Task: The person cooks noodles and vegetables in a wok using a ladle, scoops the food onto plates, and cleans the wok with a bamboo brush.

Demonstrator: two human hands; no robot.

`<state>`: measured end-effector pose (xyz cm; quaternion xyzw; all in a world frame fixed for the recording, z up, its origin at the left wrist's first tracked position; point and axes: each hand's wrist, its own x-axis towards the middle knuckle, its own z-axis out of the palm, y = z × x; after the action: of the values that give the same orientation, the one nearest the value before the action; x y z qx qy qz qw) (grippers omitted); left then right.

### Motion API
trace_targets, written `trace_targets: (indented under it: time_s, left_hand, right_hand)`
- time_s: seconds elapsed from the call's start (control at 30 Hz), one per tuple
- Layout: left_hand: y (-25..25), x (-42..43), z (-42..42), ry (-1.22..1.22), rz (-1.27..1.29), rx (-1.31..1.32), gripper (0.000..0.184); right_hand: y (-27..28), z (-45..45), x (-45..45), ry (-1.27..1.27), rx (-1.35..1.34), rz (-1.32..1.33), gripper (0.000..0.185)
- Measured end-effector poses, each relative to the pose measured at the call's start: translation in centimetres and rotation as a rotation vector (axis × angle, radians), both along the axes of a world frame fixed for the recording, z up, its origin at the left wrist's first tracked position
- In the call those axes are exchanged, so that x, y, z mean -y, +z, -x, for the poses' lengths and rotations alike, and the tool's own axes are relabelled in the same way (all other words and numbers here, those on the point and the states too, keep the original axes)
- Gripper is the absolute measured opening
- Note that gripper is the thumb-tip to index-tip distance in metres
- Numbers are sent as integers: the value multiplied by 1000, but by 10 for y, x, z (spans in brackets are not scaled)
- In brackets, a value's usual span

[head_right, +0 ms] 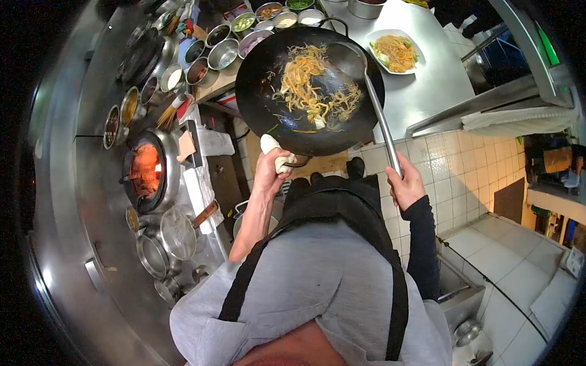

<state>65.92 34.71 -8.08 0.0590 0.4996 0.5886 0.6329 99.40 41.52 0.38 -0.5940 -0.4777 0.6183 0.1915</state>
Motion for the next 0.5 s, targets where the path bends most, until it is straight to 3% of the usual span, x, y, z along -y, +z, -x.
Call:
trace_targets:
  time_s: [0.13,0.3,0.4,0.5]
  left_hand:
    - [8,-2,2,19,-1,-28,10]
    - [7,0,2,22,1,-17,10]
    - [5,3,5,16,20,-31,15]
    - [9,11,9,11,29,-12,16]
  right_hand:
    - [1,8,-7,171,81,9,52]
    - [-30,13,-18,415,242,-415,51]
    - [-13,-25,-27,647,292,-509,52]
    - [32,-52,-22,682,303,-351,51]
